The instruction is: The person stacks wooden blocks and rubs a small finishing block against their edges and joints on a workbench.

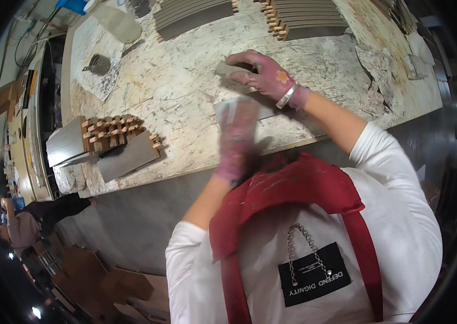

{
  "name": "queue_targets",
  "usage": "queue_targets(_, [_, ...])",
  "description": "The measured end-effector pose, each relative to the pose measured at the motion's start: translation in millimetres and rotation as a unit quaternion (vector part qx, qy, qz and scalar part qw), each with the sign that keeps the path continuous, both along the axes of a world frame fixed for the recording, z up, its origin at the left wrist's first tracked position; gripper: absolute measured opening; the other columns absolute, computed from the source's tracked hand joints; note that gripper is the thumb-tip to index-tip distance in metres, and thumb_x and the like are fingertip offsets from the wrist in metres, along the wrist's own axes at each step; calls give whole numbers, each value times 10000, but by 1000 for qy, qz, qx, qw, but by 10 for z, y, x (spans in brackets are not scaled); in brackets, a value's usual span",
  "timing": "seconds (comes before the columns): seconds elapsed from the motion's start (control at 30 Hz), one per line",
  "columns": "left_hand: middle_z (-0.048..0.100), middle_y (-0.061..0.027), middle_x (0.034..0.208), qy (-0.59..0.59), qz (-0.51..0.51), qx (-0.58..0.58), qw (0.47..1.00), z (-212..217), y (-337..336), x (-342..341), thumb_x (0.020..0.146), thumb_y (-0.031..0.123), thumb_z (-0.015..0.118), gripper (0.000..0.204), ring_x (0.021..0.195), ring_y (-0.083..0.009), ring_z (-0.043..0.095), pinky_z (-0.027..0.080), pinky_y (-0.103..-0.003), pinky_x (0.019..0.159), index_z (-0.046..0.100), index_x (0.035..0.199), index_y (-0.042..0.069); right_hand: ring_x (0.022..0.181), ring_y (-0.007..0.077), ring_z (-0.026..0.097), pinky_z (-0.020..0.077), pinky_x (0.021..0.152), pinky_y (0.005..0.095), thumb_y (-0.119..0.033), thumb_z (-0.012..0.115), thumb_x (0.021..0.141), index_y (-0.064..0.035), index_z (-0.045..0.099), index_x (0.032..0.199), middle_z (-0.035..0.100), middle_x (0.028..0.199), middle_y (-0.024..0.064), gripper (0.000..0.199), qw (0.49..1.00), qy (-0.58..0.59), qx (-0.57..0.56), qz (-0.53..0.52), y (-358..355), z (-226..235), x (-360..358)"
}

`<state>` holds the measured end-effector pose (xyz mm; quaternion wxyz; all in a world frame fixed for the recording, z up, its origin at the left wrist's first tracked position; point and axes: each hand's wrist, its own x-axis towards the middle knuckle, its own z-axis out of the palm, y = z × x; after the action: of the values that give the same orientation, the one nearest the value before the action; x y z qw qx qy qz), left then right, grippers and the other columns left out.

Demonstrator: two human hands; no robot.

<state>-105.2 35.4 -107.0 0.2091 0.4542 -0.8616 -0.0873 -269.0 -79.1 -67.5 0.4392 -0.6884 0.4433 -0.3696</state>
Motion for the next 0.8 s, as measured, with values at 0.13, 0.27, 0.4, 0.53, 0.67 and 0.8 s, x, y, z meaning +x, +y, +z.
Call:
queue_targets(0.13, [485, -250, 1406, -1, 84, 6, 996, 244, 17, 650, 752, 319, 816, 821, 1331, -421, 419, 290, -526, 1143, 459, 1396, -44, 1071, 200, 632, 518, 934, 311, -348, 724, 867, -19, 647, 1227, 674, 1126, 104, 494, 963, -126, 72, -229, 200, -26, -564])
queue_targets(0.27, [443, -219, 1455, -37, 12, 48, 998, 578, -177, 189, 816, 438, 733, 776, 1351, -407, 391, 259, -541, 1152, 470, 1392, -11, 1045, 186, 632, 519, 915, 307, -344, 735, 876, -11, 632, 1240, 669, 1131, 106, 504, 931, -218, 119, -266, 348, -121, -593])
queue_targets(0.4, [404, -230, 1476, -72, -4, 16, 997, 244, -219, -25, 796, 401, 760, 812, 1379, -414, 356, 241, -543, 1161, 439, 1416, -15, 1101, 214, 601, 492, 963, 329, -385, 727, 888, -43, 633, 1229, 605, 1184, 117, 492, 983, -88, 47, -154, 561, -221, -360])
queue_targets(0.53, [419, -216, 1480, -86, 35, 27, 995, 287, -260, 251, 801, 437, 753, 823, 1401, -398, 341, 222, -529, 1174, 447, 1413, -21, 1011, 173, 625, 538, 881, 295, -339, 740, 888, 1, 593, 1249, 651, 1129, 87, 517, 904, -207, 85, -364, 521, -402, -1064])
queue_targets(0.67, [445, -196, 1471, -36, -26, -5, 999, 378, -390, -118, 785, 464, 758, 826, 1434, -403, 307, 190, -536, 1193, 465, 1430, 40, 1026, 160, 607, 503, 902, 287, -312, 736, 893, 20, 597, 1259, 645, 1167, 88, 514, 910, -225, 28, -346, 577, -293, -1267])
queue_targets(0.8, [522, -145, 1310, -57, -28, 87, 994, 390, -384, -184, 758, 361, 776, 783, 1258, -346, 470, 352, -456, 1112, 468, 1419, 74, 1044, 168, 591, 467, 937, 292, -267, 715, 895, -1, 633, 1230, 648, 1148, 85, 435, 948, -180, 24, -261, 588, -41, -838])
